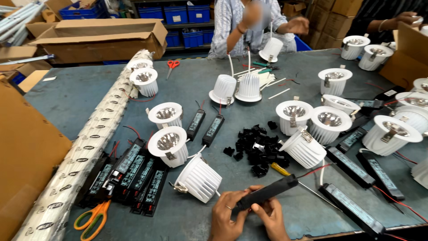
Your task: The person assembles LED downlight fixtures by connecting wires to drivers using a screwdriver, then attaching black plastic clips to secure the components. The person repeats this process for multiple units on a workbench.
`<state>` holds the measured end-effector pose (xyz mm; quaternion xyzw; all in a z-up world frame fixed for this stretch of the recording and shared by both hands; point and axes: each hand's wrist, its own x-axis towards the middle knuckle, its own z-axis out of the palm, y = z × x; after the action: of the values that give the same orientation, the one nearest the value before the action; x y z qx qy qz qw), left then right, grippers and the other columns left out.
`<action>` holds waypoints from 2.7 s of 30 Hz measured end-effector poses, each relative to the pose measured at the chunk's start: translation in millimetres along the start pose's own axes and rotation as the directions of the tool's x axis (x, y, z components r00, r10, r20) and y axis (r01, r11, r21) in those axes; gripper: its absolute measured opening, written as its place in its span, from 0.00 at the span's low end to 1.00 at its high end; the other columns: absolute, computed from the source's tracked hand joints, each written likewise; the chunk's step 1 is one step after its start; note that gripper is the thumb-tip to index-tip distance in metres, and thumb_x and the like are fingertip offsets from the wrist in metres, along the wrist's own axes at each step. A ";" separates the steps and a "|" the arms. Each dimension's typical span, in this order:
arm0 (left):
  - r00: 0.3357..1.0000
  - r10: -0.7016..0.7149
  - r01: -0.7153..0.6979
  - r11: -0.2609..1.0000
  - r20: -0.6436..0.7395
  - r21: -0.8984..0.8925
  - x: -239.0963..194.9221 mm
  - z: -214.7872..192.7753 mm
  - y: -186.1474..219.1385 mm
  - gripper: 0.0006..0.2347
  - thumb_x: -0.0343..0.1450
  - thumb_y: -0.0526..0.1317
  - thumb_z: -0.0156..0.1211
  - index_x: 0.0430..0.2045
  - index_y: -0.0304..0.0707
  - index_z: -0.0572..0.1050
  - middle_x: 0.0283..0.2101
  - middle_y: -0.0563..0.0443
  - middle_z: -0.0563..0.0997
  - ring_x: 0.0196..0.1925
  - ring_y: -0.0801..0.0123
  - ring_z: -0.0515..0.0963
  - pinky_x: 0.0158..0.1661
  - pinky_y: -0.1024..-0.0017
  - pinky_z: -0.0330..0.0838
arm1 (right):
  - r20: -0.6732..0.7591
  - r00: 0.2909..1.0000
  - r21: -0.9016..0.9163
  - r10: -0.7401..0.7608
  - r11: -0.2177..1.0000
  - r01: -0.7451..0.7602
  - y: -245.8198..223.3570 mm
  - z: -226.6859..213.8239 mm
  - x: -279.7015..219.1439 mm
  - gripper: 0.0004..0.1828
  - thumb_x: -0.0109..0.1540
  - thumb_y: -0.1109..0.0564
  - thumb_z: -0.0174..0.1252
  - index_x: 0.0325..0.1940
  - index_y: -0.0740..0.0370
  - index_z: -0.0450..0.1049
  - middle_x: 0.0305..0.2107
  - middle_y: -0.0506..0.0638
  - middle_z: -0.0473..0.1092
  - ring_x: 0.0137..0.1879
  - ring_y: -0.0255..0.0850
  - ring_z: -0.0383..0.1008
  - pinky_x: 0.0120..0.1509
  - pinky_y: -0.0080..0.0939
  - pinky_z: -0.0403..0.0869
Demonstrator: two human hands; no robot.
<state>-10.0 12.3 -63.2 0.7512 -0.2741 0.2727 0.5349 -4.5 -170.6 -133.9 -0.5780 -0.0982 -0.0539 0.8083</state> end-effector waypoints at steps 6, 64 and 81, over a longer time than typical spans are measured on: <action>0.995 0.097 -0.092 0.987 -0.035 0.129 -1.9 -7.1 4.7 0.20 0.60 0.32 0.72 0.47 0.32 0.78 0.53 0.40 0.81 0.51 0.47 0.80 0.50 0.58 0.74 | -0.112 0.991 0.002 -0.069 0.998 0.069 -5.1 4.8 -2.4 0.24 0.58 0.64 0.64 0.58 0.69 0.67 0.51 0.60 0.73 0.56 0.45 0.74 0.61 0.45 0.73; 0.897 -0.186 0.248 0.963 -0.402 0.107 -74.0 -47.0 -116.4 0.12 0.65 0.28 0.65 0.41 0.36 0.79 0.49 0.40 0.83 0.53 0.60 0.84 0.56 0.66 0.76 | -0.220 0.767 0.265 0.602 0.794 -0.547 -38.8 17.7 31.8 0.26 0.55 0.56 0.66 0.52 0.75 0.75 0.38 0.59 0.80 0.42 0.46 0.82 0.49 0.48 0.80; 0.746 -0.630 0.581 0.774 -0.216 -0.253 -37.9 -50.3 -91.6 0.13 0.69 0.36 0.62 0.46 0.33 0.78 0.44 0.45 0.86 0.44 0.66 0.85 0.44 0.71 0.79 | -0.053 0.834 0.409 0.549 0.774 -0.483 -31.7 13.9 82.4 0.09 0.56 0.61 0.62 0.39 0.66 0.74 0.27 0.52 0.73 0.32 0.42 0.78 0.45 0.47 0.81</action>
<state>22.1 90.2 -135.8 0.7028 0.0442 0.1659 0.6904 68.2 -165.6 -82.1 -0.4083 0.1250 0.1419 0.8931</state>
